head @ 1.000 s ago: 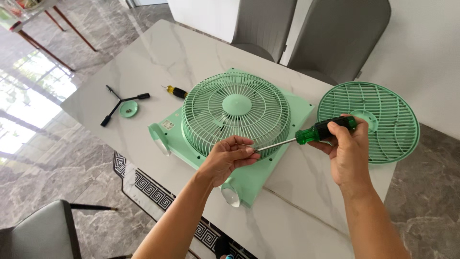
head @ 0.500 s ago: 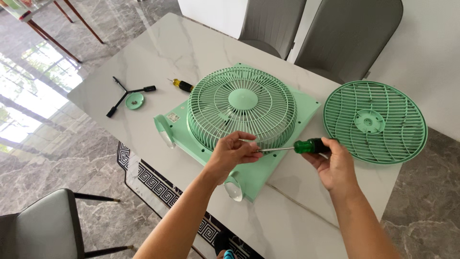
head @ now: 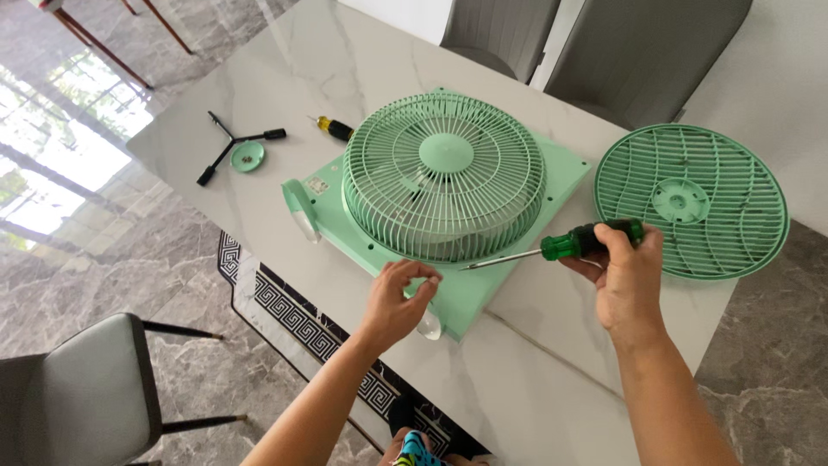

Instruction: The person reassembles a light green electric fan on a white table. They use a green screwdriver to tighten screws on the fan's base and front grille, then wipe the fan blades with a cloth. Finally, they attach the front grille and secure the central cap with a screw.

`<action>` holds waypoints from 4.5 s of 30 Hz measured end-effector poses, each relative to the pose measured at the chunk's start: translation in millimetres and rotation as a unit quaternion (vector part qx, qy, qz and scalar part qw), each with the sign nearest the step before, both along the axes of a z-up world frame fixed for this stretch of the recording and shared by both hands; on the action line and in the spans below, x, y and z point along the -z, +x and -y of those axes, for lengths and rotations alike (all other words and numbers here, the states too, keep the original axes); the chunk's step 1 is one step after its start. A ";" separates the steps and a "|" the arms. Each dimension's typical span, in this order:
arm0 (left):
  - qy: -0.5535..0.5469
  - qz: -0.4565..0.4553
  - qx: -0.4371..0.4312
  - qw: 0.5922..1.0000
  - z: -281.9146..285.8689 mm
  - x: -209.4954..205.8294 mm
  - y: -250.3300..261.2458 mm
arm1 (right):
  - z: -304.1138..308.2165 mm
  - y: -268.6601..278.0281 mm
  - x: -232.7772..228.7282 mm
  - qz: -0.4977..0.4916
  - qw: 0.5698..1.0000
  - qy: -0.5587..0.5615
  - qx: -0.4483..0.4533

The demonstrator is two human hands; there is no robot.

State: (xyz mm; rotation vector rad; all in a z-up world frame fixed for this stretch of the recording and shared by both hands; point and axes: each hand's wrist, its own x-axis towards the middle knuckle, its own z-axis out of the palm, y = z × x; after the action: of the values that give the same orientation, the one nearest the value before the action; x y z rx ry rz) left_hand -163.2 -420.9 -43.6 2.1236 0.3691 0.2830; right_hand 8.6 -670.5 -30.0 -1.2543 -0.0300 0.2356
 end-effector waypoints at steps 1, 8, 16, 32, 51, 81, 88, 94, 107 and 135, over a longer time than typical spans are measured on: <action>-0.016 -0.021 -0.023 0.999 1.5 2.8 -3.6 | -3.6 -2.3 -3.7 0.009 1.000 -0.011 0.004; -0.147 -0.167 -0.225 0.949 18.6 20.5 -3.8 | -24.1 -19.8 -8.3 0.046 0.997 -0.060 -0.020; -0.338 -0.303 -0.300 0.839 12.7 34.8 3.1 | -37.6 -39.1 -7.9 0.091 0.989 -0.098 -0.061; -0.291 -0.340 -0.274 0.851 12.0 95.9 11.9 | -46.9 -71.0 -7.1 0.255 0.932 -0.237 -0.104; -0.311 -0.313 -0.304 0.844 16.1 83.2 15.2 | -68.3 -97.2 -29.2 0.365 0.838 -0.322 -0.247; -0.293 -0.275 -0.286 0.870 14.8 86.5 10.7 | -67.8 -80.7 -62.9 0.413 0.730 -0.272 -0.472; -0.309 -0.277 -0.282 0.865 12.8 87.6 9.0 | -72.2 -74.5 -69.4 0.379 0.716 -0.350 -0.470; -0.312 -0.284 -0.285 0.861 12.7 88.0 6.8 | -70.9 -74.1 -66.5 0.395 0.724 -0.320 -0.466; -0.308 -0.308 -0.267 0.860 11.8 81.2 4.6 | -72.6 -74.8 -62.0 0.443 0.720 -0.318 -0.430; -0.212 -0.240 0.105 0.942 -15.2 51.5 -13.6 | -66.2 -61.1 -69.1 0.340 0.801 -0.353 -0.342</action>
State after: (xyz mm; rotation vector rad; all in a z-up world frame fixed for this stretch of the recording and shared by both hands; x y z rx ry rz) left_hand -176.8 -405.7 -95.1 1.7608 0.4335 -0.4163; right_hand -52.5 -604.2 39.1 -1.9918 -1.1318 0.4283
